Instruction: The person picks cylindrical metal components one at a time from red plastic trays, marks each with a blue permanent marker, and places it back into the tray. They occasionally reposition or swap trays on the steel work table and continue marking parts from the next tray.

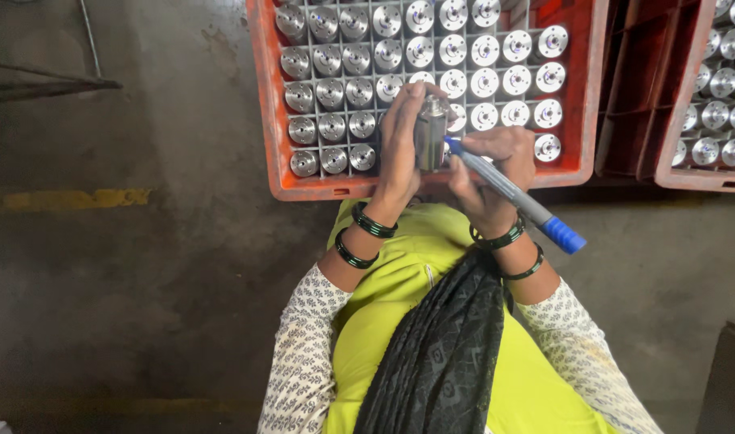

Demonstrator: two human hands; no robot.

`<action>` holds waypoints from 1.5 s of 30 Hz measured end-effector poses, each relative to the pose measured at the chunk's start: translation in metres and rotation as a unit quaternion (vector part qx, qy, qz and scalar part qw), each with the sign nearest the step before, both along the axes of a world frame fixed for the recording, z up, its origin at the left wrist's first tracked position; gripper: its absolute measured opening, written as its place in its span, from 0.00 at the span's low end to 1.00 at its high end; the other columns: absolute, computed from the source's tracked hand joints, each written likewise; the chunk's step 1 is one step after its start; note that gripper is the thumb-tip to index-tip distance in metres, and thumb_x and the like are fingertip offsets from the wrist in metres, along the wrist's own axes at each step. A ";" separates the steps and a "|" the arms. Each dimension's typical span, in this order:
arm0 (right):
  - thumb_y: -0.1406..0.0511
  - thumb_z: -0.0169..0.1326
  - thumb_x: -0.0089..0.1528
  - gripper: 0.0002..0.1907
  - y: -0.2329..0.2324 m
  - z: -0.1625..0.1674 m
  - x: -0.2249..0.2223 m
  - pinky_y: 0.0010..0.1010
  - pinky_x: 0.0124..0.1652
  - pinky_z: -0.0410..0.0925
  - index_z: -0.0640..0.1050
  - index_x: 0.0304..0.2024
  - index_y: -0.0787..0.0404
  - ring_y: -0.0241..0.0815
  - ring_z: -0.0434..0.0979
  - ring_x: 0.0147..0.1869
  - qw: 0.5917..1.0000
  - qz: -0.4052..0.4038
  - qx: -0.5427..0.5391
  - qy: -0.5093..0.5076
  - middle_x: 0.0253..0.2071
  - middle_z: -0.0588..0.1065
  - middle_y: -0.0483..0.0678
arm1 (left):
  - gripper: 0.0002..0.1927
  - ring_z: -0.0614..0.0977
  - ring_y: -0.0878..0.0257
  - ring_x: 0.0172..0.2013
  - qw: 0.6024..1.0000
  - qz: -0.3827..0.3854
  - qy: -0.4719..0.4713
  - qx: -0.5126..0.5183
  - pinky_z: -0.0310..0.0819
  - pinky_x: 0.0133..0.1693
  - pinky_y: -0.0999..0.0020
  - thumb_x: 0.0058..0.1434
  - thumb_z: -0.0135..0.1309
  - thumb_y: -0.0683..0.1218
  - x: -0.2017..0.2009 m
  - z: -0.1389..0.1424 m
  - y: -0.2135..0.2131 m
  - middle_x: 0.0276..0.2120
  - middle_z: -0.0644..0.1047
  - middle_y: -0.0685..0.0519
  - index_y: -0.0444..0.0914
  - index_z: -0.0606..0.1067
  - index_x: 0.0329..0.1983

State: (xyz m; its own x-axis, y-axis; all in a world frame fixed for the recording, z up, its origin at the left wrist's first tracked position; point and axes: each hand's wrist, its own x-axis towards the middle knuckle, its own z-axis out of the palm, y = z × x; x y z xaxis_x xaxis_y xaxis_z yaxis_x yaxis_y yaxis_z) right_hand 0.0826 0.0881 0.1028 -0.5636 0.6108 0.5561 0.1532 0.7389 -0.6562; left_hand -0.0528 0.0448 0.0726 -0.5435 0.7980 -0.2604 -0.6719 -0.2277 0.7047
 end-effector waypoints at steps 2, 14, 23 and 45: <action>0.71 0.63 0.59 0.15 0.001 0.000 0.002 0.41 0.48 0.65 0.74 0.46 0.60 0.51 0.72 0.45 0.999 -0.016 0.037 -0.037 0.41 0.76 0.50 | 0.17 0.79 0.69 0.32 1.000 -0.012 -0.009 0.005 0.76 0.36 0.74 0.72 0.49 0.56 0.000 -0.003 0.000 0.33 0.76 0.54 0.37 0.73 0.45; 0.71 0.62 0.61 0.13 0.012 0.006 0.007 0.39 0.46 0.64 0.74 0.46 0.61 0.51 0.72 0.46 0.999 -0.007 0.041 -0.032 0.43 0.77 0.49 | 0.21 0.80 0.69 0.32 0.999 -0.028 0.036 0.001 0.76 0.35 0.74 0.74 0.48 0.59 0.001 -0.019 0.002 0.33 0.76 0.53 0.36 0.74 0.48; 0.68 0.62 0.62 0.12 0.011 -0.011 0.037 0.33 0.48 0.66 0.72 0.44 0.64 0.44 0.72 0.45 0.991 -0.018 -0.123 0.041 0.42 0.74 0.49 | 0.21 0.82 0.62 0.29 0.998 -0.052 -0.041 0.014 0.76 0.30 0.70 0.73 0.47 0.59 -0.005 -0.018 0.006 0.33 0.78 0.46 0.36 0.71 0.48; 0.69 0.60 0.71 0.12 0.052 -0.019 0.054 0.28 0.56 0.65 0.71 0.51 0.66 0.37 0.68 0.52 0.959 -0.155 -0.183 0.148 0.50 0.67 0.47 | 0.25 0.80 0.50 0.42 0.574 -0.210 0.750 -0.251 0.72 0.47 0.57 0.67 0.58 0.67 -0.055 -0.009 0.177 0.37 0.80 0.47 0.41 0.77 0.44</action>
State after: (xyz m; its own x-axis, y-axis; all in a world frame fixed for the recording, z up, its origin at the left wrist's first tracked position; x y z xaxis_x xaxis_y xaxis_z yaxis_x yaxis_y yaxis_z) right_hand 0.1369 0.1405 0.0840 -0.1731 0.9088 0.3796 0.0951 0.3991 -0.9120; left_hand -0.1078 0.2214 0.0634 -0.2437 0.9698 -0.0054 0.8567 0.2179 0.4675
